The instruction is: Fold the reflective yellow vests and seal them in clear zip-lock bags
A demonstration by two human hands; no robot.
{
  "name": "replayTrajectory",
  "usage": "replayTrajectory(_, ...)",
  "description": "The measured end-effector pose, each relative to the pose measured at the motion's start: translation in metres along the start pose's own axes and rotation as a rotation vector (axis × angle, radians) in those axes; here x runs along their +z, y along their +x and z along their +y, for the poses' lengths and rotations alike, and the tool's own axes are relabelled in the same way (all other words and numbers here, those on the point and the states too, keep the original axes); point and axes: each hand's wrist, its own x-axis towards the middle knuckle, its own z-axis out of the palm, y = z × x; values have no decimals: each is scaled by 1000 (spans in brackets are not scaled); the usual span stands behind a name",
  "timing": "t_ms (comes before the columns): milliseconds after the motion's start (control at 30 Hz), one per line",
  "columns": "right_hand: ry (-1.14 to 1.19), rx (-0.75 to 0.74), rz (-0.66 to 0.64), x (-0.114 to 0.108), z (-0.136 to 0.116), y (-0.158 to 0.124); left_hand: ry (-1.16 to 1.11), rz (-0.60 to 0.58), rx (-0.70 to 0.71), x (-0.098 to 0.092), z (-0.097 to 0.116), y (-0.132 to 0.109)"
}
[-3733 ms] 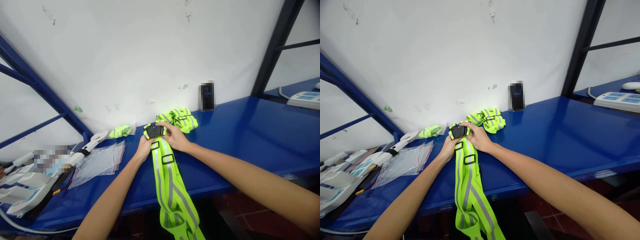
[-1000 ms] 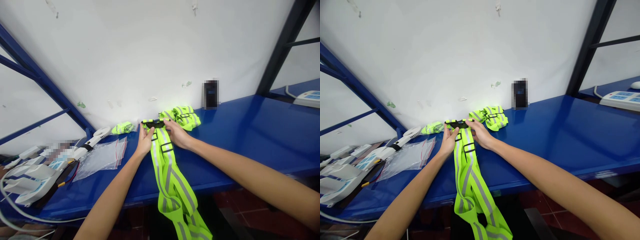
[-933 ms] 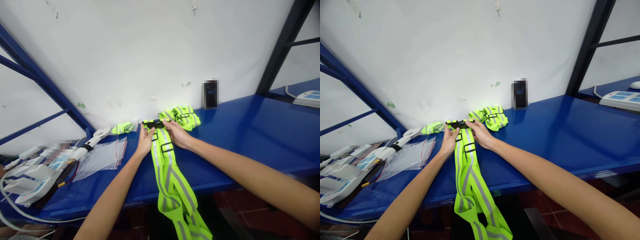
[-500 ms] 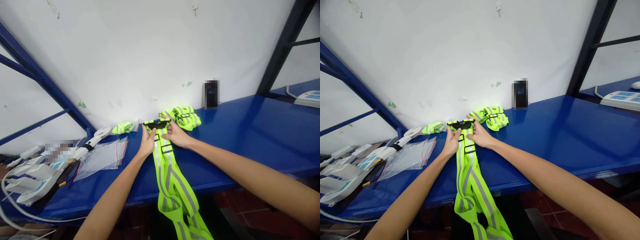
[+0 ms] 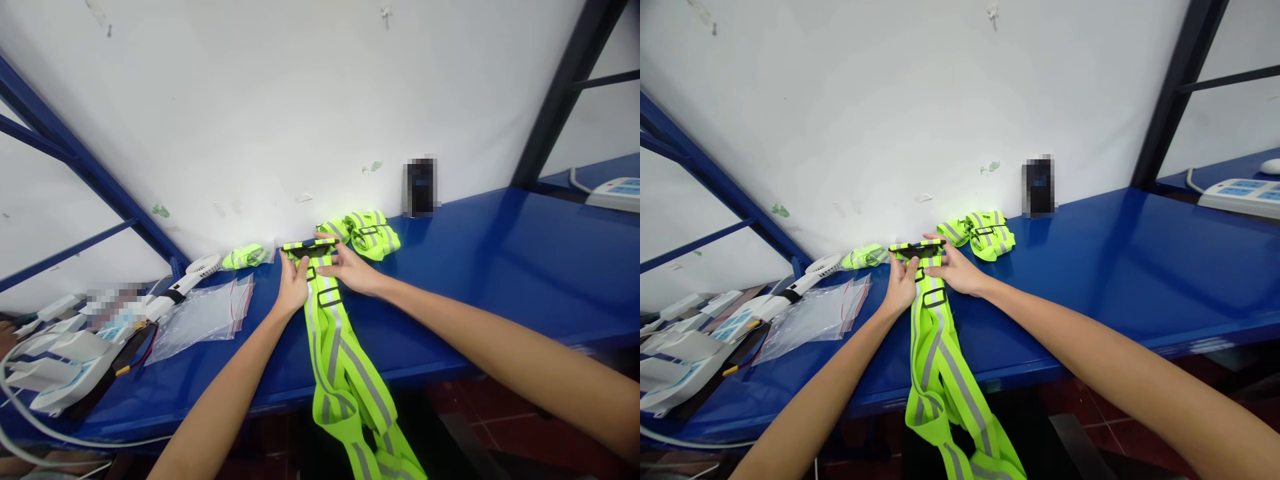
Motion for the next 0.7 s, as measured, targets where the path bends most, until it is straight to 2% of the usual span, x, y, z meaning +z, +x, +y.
replayTrajectory(167,204,101,64,2,-1,4,-21,-3,8,-4,-4,2)
replayTrajectory(267,238,120,133,0,0,6,11,12,24,-6,-8,1)
replayTrajectory(333,232,122,135,-1,2,7,6,43,-10,-9,-10,0)
replayTrajectory(400,217,127,111,-3,6,7,-59,70,-80,-11,-11,-1)
replayTrajectory(567,122,82,128,-8,10,8,-269,43,-301,-6,-5,-2)
replayTrajectory(700,199,197,151,-10,4,8,-356,141,-478,4,11,-1)
